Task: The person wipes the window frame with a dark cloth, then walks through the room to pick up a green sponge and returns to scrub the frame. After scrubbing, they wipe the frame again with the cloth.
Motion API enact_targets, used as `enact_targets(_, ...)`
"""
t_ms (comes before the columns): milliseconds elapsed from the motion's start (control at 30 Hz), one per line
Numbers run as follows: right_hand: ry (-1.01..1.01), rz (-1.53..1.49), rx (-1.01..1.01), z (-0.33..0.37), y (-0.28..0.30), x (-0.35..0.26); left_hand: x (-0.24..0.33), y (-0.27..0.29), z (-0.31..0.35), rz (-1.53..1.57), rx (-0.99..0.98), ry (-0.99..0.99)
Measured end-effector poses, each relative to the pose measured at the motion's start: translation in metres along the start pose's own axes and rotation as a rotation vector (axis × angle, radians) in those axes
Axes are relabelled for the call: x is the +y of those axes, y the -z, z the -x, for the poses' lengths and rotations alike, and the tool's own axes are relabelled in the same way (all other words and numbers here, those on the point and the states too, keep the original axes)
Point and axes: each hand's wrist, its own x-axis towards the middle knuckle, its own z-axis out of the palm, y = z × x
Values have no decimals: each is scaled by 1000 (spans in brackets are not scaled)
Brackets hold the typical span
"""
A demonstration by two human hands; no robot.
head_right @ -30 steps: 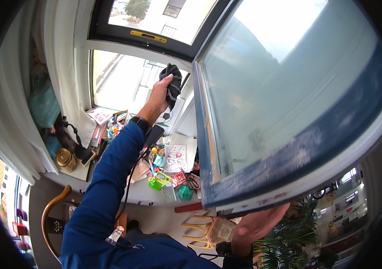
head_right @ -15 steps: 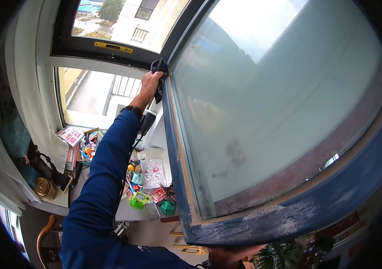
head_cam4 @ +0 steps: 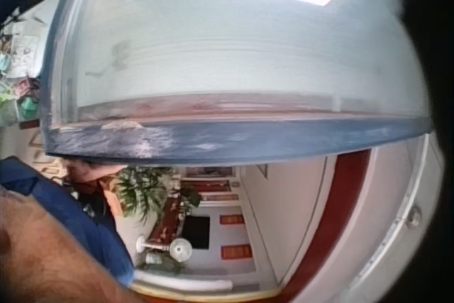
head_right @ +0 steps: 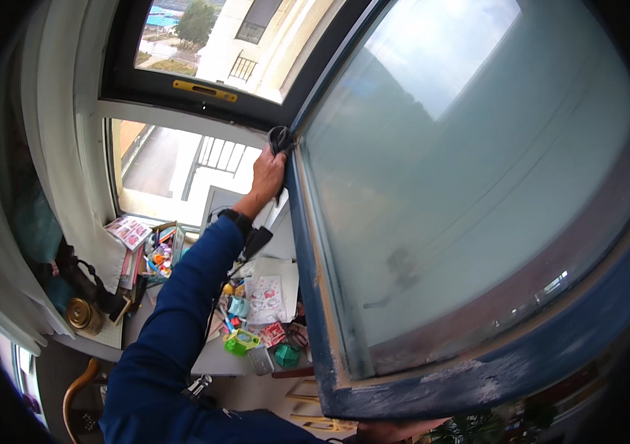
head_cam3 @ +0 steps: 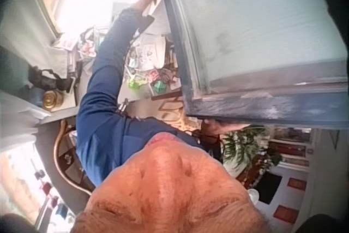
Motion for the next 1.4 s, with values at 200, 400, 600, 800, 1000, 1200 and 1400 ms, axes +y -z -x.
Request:
enact_targets(200, -6, 90, -16, 4, -2, 2, -22, -17, -62, -199, 66, -156)
enact_targets(400, -15, 125, -22, 2, -3, 1, 21, -17, -32, -236, 91, -319)
enact_targets(600, -3, 135, -21, 1, -5, 0, 77, -35, -109, -81, 26, -339)
enact_targets(800, 9, 125, -17, 4, -4, 1, 36, 0, -99, -315, -196, -319)
enact_targets(1000, 57, 145, 1, 11, 3, 5, 19, 28, -29, -4, -276, 46)
enact_targets(1200, 64, -20, 107, 12, -12, 22, 61, 44, 68, 144, -251, 118)
enact_targets(1400, -9, -451, 67, -1, -20, 10, 135, 71, 215, 179, -216, -52)
